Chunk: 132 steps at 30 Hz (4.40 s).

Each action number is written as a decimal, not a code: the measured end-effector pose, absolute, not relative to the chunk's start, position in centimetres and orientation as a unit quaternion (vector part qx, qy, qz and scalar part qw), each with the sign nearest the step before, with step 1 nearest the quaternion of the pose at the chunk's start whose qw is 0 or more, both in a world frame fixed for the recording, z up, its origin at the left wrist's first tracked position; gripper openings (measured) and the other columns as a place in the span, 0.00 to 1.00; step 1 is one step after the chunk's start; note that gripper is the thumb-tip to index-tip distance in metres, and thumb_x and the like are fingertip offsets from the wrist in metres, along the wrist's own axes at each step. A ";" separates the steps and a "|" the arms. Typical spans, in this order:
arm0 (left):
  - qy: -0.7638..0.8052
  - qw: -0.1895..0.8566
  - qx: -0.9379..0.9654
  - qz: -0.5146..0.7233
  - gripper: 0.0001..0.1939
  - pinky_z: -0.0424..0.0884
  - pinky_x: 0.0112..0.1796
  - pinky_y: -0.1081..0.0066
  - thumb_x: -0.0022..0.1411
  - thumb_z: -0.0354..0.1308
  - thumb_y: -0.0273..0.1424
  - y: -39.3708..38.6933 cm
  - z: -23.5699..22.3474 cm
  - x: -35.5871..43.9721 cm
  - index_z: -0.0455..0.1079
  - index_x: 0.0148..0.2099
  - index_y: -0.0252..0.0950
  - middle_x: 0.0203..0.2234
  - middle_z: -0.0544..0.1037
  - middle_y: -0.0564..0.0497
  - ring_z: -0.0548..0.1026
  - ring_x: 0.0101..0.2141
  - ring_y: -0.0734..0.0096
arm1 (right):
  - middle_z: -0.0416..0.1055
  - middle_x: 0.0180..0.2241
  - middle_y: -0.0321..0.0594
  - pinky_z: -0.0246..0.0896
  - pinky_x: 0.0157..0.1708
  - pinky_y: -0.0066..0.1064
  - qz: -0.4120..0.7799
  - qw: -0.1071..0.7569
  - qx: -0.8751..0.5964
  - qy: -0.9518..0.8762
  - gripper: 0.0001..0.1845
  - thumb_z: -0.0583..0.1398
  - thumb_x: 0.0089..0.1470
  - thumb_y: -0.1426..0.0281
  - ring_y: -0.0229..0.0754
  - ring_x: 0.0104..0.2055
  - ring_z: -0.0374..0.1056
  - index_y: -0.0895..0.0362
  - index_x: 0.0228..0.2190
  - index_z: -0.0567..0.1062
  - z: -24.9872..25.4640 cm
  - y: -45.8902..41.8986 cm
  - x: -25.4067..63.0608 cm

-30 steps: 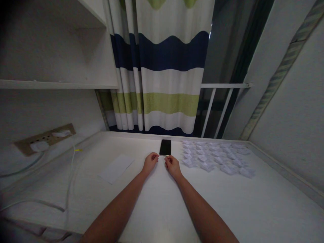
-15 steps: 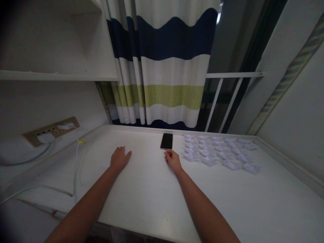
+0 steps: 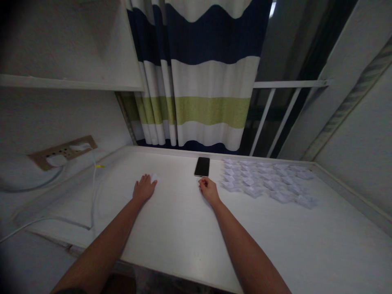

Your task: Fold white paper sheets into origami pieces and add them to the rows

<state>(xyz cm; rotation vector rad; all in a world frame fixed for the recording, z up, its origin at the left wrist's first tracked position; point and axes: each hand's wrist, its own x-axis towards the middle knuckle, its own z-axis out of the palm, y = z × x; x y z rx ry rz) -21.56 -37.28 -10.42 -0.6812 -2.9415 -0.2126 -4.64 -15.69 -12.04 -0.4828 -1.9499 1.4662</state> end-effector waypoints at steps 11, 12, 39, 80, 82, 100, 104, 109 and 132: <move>-0.972 0.055 -0.221 -0.063 0.34 0.47 0.55 0.54 0.59 0.35 0.43 -37.2 -10.5 -21.5 0.48 0.59 0.22 0.58 0.51 0.37 0.48 0.58 0.57 | 0.61 0.15 0.31 0.51 0.19 0.26 0.545 0.324 -0.178 -0.753 0.10 0.54 0.42 0.63 0.32 0.16 0.55 0.57 0.21 0.67 -11.8 -15.7 -4.6; -0.972 0.052 -0.222 -0.063 0.35 0.47 0.55 0.54 0.59 0.35 0.44 -37.1 -10.5 -21.6 0.48 0.60 0.22 0.58 0.50 0.37 0.48 0.58 0.57 | 0.61 0.15 0.31 0.51 0.19 0.26 0.544 0.324 -0.178 -0.753 0.10 0.54 0.42 0.63 0.32 0.16 0.55 0.57 0.21 0.67 -11.9 -15.7 -4.6; -0.914 0.079 -0.169 -0.360 0.25 0.48 0.56 0.66 0.62 0.35 0.32 -38.1 -8.0 -22.5 0.52 0.59 0.30 0.57 0.56 0.43 0.51 0.58 0.66 | 0.61 0.15 0.32 0.52 0.18 0.26 0.554 0.321 -0.187 -0.745 0.09 0.54 0.42 0.63 0.33 0.16 0.56 0.56 0.21 0.67 -12.1 -15.7 -4.7; -0.486 -0.389 -0.279 -0.732 0.15 0.63 0.28 0.74 0.36 0.63 0.29 -26.7 -8.6 -11.2 0.71 0.31 0.32 0.25 0.75 0.50 0.70 0.25 0.73 | 0.69 0.21 0.34 0.57 0.27 0.26 0.741 0.229 -0.172 -0.608 0.14 0.65 0.30 0.67 0.33 0.24 0.63 0.59 0.25 0.74 -7.7 -13.9 2.5; -0.491 -0.383 -0.272 -0.734 0.11 0.61 0.25 0.75 0.37 0.60 0.26 -26.9 -8.4 -11.0 0.71 0.29 0.33 0.24 0.74 0.52 0.69 0.23 0.74 | 0.71 0.24 0.35 0.58 0.28 0.27 0.739 0.234 -0.164 -0.610 0.13 0.64 0.30 0.69 0.34 0.26 0.64 0.58 0.25 0.75 -7.7 -13.9 2.5; -0.589 -0.239 -0.409 -0.655 0.22 0.62 0.30 0.75 0.39 0.62 0.30 -27.1 -8.2 -11.1 0.67 0.41 0.35 0.28 0.71 0.53 0.68 0.29 0.72 | 0.68 0.24 0.34 0.57 0.23 0.26 0.641 0.257 -0.163 -0.704 0.14 0.62 0.33 0.67 0.34 0.24 0.63 0.59 0.28 0.72 -7.8 -14.4 2.2; -0.587 -0.236 -0.414 -0.655 0.39 0.64 0.30 0.73 0.40 0.62 0.30 -27.2 -7.8 -10.7 0.53 0.56 0.36 0.29 0.71 0.52 0.69 0.29 0.71 | 0.62 0.16 0.26 0.54 0.19 0.23 0.619 0.238 -0.137 -0.736 0.23 0.63 0.31 0.71 0.32 0.19 0.59 0.57 0.36 0.68 -8.2 -14.3 2.1; -0.583 -0.247 -0.420 -0.650 0.43 0.65 0.29 0.74 0.40 0.64 0.30 -27.2 -7.4 -10.1 0.50 0.58 0.35 0.29 0.73 0.51 0.70 0.27 0.72 | 0.68 0.21 0.34 0.53 0.21 0.23 0.613 0.188 -0.110 -0.760 0.13 0.62 0.36 0.66 0.33 0.22 0.62 0.61 0.26 0.71 -8.2 -14.7 2.0; -0.580 -0.265 -0.387 -0.666 0.15 0.67 0.31 0.69 0.40 0.63 0.38 -25.7 -9.2 -10.7 0.72 0.27 0.30 0.22 0.75 0.49 0.71 0.26 0.69 | 0.66 0.17 0.33 0.57 0.24 0.26 0.683 0.255 -0.196 -0.656 0.16 0.66 0.29 0.62 0.33 0.22 0.62 0.60 0.19 0.70 -7.1 -14.8 2.5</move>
